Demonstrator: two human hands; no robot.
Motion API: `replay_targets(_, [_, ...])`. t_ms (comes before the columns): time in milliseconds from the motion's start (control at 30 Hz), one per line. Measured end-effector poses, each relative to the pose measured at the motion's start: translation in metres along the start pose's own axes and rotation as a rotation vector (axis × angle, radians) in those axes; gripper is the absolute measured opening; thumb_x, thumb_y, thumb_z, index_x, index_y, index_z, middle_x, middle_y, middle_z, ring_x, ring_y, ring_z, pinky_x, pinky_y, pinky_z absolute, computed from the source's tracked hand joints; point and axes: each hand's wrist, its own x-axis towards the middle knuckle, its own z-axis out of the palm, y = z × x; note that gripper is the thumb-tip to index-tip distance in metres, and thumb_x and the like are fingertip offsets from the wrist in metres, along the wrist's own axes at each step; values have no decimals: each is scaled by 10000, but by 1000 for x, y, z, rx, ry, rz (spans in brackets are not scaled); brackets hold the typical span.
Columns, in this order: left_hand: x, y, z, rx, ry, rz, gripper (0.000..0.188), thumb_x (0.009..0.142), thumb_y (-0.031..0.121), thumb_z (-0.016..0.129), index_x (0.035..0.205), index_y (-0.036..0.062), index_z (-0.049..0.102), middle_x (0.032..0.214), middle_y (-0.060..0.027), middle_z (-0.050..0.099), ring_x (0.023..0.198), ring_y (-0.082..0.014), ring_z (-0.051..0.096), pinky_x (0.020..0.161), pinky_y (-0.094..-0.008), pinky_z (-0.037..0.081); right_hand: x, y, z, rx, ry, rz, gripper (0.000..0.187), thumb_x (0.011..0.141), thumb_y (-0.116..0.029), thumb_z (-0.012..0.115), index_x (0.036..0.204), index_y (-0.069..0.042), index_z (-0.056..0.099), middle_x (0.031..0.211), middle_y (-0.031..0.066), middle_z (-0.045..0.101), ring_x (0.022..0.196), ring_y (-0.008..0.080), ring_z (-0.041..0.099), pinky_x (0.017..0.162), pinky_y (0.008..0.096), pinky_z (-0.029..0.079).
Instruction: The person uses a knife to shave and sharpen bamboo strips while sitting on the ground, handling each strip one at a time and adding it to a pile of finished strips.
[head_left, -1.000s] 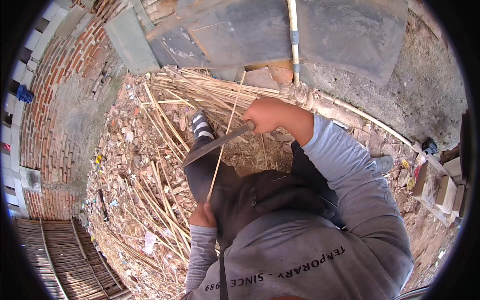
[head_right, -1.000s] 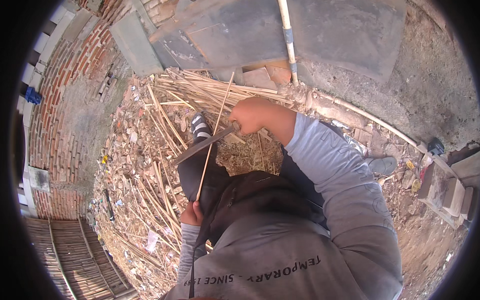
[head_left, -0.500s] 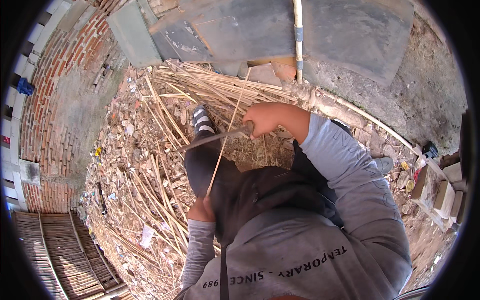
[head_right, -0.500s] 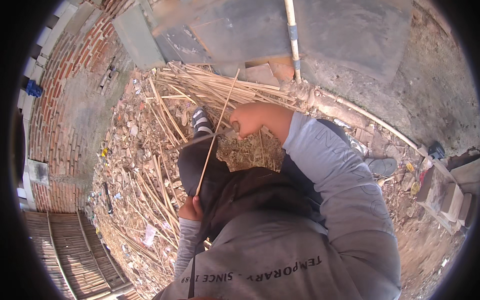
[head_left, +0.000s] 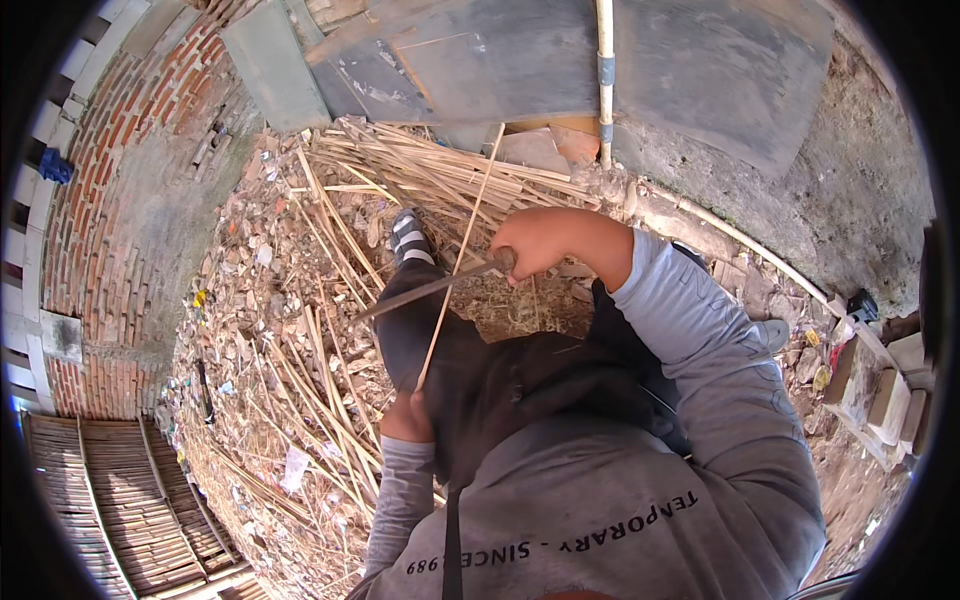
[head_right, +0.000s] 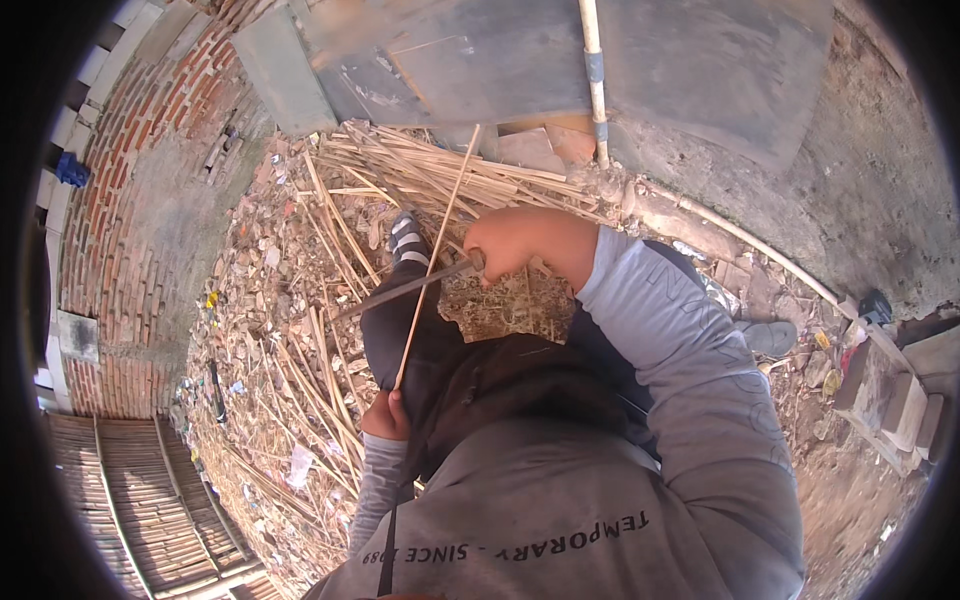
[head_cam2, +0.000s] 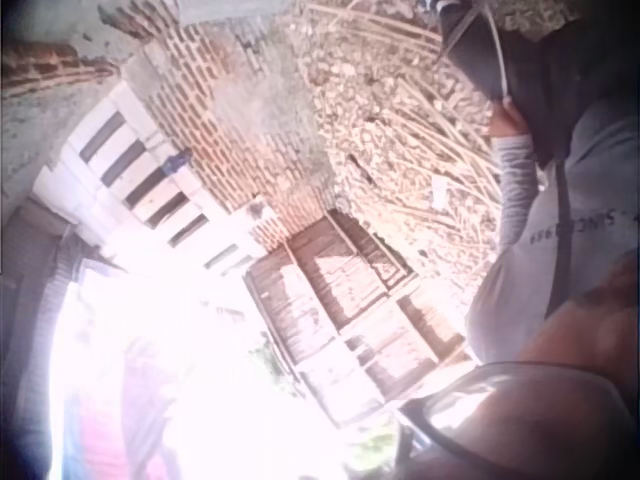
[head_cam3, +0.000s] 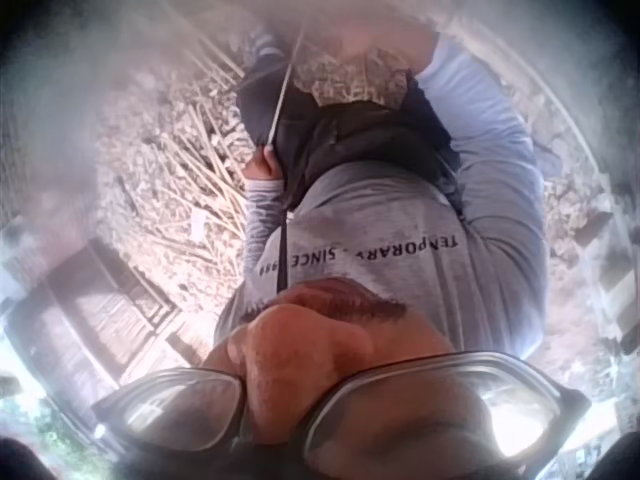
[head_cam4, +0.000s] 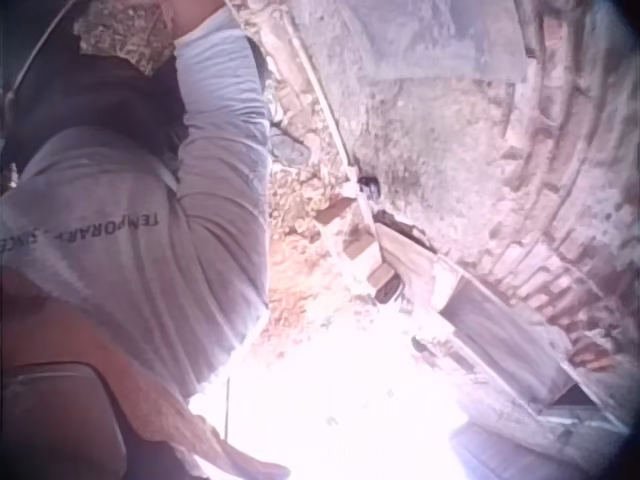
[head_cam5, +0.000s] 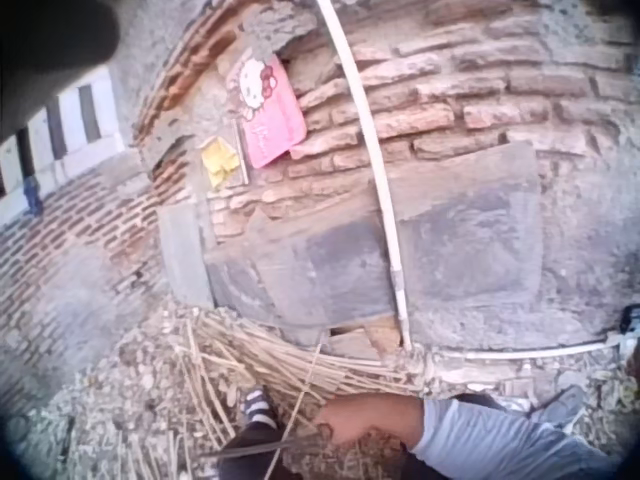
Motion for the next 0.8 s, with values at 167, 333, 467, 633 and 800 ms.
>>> replay_targets(167, [4,6,-2,-42,-4,-18,422,985,349,420,731,37,547,578,-244,535,582,-472,553,506,-524,397,15,73,-7,96,326,243,347,681,-257,729,954,-51,670,897,162,678,868,331,645,743,425,504])
replay_targets(333, [6,4,-8,4,-137,-80,340,968,320,427,902,55,631,689,-254,613,650,-470,596,584,-543,461,17,63,1,9,232,168,428,701,-323,751,1008,-38,667,901,184,673,871,340,643,745,428,499])
replay_targets(467, [6,1,-8,42,-165,-79,318,965,302,433,910,55,626,674,-254,608,638,-467,596,573,-542,465,7,14,2,-48,9,25,475,710,-363,752,1034,-26,664,903,197,668,888,352,638,756,435,496])
replay_targets(633, [3,-2,-5,-3,-109,-33,296,964,290,438,904,60,615,660,-250,598,625,-465,591,553,-539,455,12,51,-4,68,184,129,393,709,-328,746,984,-55,674,913,174,675,901,340,638,766,424,496])
replay_targets(800, [3,2,-4,-24,-76,-21,303,965,293,434,896,60,615,676,-248,600,627,-467,587,547,-534,448,5,59,-16,41,484,239,358,709,-297,730,970,-59,671,913,168,674,900,353,633,768,426,504])
